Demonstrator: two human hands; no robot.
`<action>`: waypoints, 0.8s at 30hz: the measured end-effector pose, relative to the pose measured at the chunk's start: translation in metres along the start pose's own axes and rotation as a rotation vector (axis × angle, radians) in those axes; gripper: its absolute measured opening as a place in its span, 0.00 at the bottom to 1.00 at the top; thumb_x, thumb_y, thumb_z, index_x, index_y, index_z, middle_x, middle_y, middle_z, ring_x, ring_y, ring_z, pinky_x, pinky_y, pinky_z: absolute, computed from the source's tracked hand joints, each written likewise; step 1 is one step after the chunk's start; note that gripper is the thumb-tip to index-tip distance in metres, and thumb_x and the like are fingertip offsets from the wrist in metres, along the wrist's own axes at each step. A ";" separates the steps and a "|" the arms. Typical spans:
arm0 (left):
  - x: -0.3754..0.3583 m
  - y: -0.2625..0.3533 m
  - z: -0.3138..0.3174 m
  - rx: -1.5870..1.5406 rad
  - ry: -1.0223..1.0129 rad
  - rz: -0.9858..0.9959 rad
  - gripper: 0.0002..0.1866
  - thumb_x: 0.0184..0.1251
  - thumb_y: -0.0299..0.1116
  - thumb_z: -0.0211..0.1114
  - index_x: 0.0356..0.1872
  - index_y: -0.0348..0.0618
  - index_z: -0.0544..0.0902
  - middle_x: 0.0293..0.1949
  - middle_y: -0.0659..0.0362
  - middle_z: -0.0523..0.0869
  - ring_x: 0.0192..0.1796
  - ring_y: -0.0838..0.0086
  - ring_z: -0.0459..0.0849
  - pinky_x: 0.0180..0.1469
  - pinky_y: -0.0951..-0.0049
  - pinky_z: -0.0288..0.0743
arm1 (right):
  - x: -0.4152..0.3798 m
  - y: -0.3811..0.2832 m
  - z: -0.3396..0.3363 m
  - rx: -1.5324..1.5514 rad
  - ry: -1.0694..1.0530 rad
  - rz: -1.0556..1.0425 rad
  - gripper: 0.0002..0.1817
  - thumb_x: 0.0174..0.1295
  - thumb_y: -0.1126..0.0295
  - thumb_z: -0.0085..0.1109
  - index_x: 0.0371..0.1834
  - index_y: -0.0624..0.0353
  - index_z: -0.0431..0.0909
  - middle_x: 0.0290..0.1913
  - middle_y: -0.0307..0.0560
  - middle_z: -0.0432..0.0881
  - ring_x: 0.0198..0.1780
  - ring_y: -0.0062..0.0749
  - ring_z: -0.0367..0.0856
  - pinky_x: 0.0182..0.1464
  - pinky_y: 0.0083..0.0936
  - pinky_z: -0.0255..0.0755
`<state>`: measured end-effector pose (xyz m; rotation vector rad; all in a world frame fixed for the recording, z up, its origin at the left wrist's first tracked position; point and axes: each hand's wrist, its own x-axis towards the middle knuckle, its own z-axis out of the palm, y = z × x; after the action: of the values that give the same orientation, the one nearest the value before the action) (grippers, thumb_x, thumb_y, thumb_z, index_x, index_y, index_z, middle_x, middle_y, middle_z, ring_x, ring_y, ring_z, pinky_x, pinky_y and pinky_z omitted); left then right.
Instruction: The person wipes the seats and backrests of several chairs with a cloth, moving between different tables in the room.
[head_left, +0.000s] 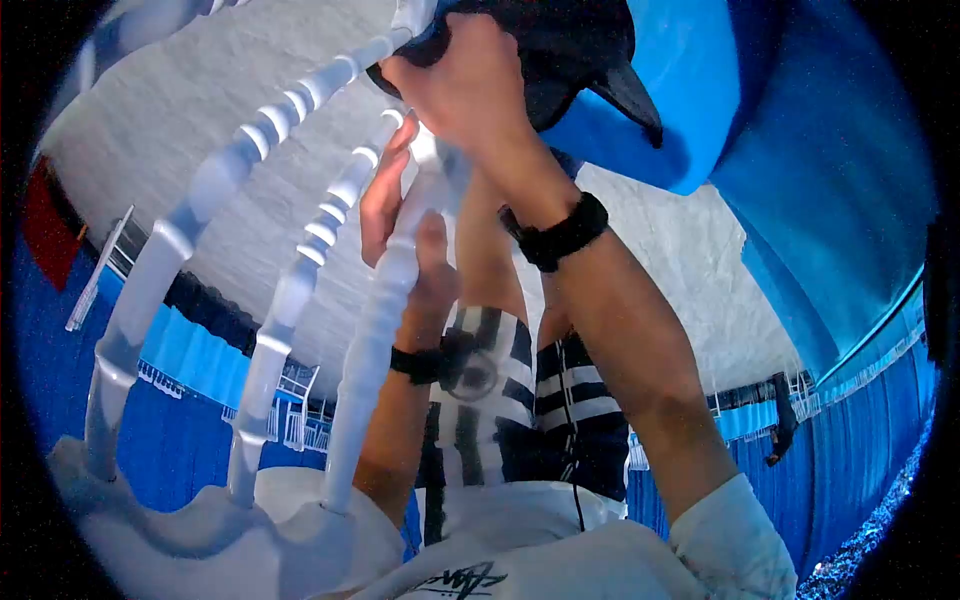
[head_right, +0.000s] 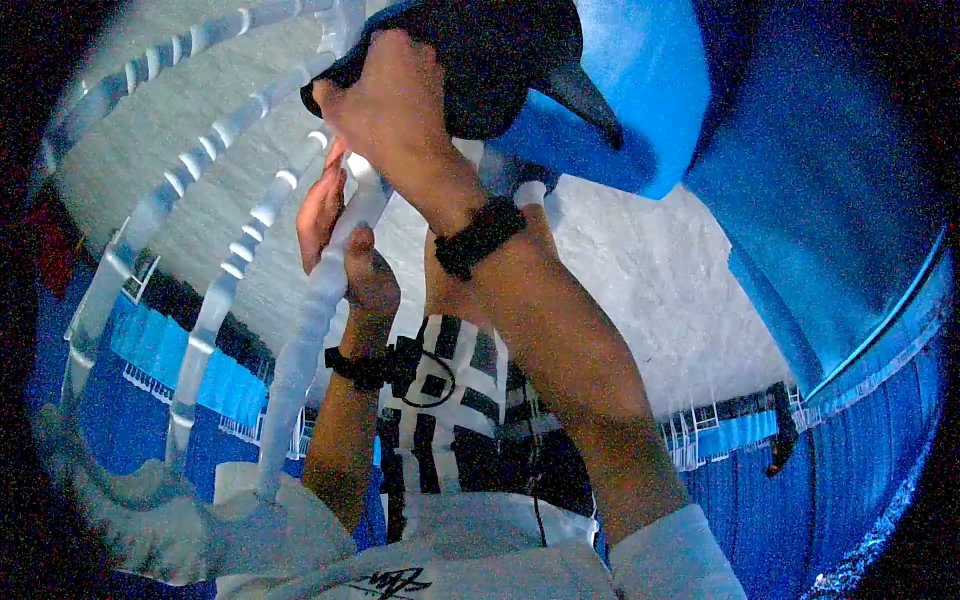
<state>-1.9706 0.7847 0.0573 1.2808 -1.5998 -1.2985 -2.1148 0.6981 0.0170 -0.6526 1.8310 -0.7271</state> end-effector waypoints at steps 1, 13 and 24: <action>-0.001 0.000 0.001 0.001 0.000 -0.006 0.27 0.81 0.41 0.56 0.70 0.30 0.68 0.75 0.35 0.71 0.77 0.47 0.71 0.78 0.50 0.64 | -0.001 0.003 0.001 0.018 0.034 -0.040 0.25 0.48 0.54 0.83 0.33 0.69 0.86 0.37 0.66 0.90 0.43 0.55 0.92 0.47 0.44 0.84; -0.007 -0.005 0.005 0.037 0.019 0.017 0.27 0.80 0.41 0.56 0.69 0.30 0.69 0.74 0.36 0.72 0.76 0.47 0.72 0.76 0.51 0.67 | 0.008 0.031 -0.014 0.044 -0.090 -0.160 0.30 0.48 0.49 0.83 0.36 0.70 0.88 0.36 0.63 0.90 0.39 0.50 0.92 0.47 0.40 0.84; -0.016 -0.003 0.000 0.026 0.014 -0.096 0.28 0.79 0.41 0.55 0.69 0.30 0.69 0.74 0.36 0.72 0.76 0.47 0.72 0.76 0.50 0.67 | 0.028 0.025 -0.023 -0.068 -0.278 -0.189 0.28 0.49 0.48 0.82 0.32 0.68 0.88 0.33 0.63 0.89 0.38 0.54 0.92 0.46 0.45 0.84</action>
<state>-1.9651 0.8001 0.0551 1.3942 -1.5669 -1.3282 -2.1479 0.6988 -0.0110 -0.9333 1.5572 -0.6620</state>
